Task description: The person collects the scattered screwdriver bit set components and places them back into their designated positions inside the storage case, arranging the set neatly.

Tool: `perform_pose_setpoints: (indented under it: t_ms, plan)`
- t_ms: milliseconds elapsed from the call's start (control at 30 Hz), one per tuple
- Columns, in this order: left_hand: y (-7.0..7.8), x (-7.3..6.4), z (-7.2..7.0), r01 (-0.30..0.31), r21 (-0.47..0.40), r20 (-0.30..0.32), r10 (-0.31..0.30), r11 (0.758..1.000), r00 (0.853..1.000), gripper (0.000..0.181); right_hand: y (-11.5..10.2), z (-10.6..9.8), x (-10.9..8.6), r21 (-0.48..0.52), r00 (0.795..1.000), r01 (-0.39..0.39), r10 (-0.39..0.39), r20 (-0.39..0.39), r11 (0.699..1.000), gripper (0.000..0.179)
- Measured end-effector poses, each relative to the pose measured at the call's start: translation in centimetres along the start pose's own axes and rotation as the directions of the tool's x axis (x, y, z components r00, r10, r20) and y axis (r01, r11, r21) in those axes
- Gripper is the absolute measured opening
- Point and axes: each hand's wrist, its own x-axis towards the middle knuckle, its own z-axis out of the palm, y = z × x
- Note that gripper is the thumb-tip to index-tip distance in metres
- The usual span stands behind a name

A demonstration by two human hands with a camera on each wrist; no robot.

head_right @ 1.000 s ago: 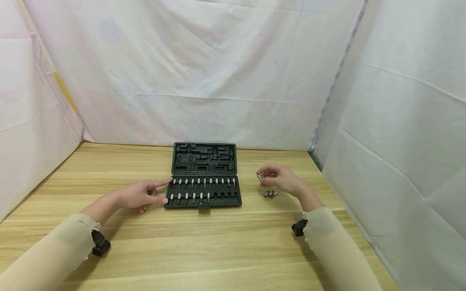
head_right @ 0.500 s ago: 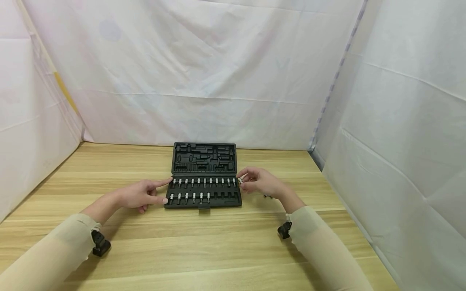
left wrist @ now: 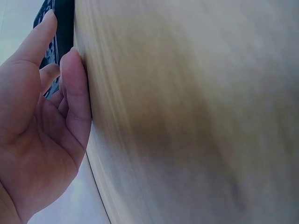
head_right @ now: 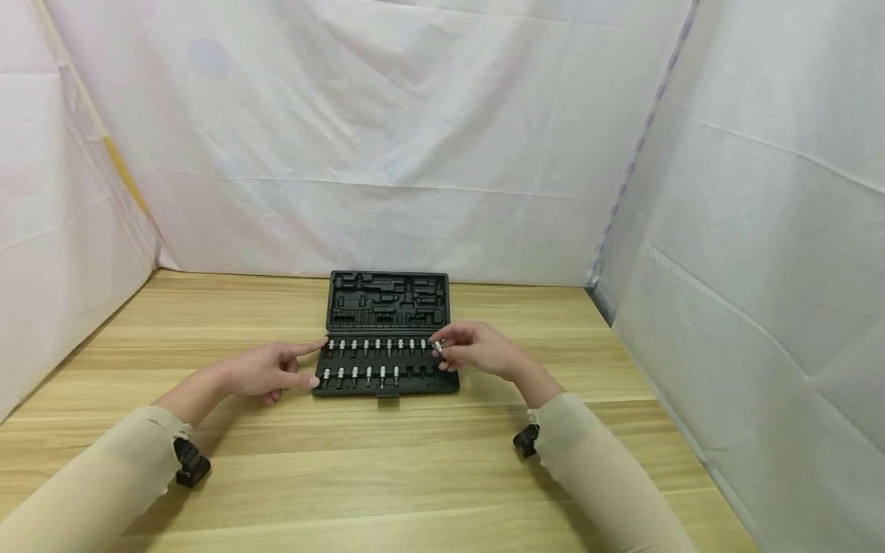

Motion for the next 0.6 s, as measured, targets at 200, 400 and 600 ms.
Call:
perform_pose_setpoints:
  t_ms: [200,400,600]
  plan:
    - [-0.1,0.1,0.0,0.001,0.0,-0.003,-0.001,1.0,1.0,0.092,-0.1,0.7,0.7,-0.05,1.0,-0.015,0.013,-0.025,0.999,0.035]
    - [-0.1,0.1,0.0,-0.001,0.011,-0.009,0.001,1.0,1.0,0.092,-0.5,1.4,1.5,-0.13,0.998,-0.031,0.024,-0.058,0.991,0.03]
    - [-0.1,0.1,0.0,0.001,0.005,-0.004,-0.001,1.0,1.0,0.092,-0.8,2.2,2.5,-0.197,0.998,-0.032,0.022,-0.054,0.98,0.025]
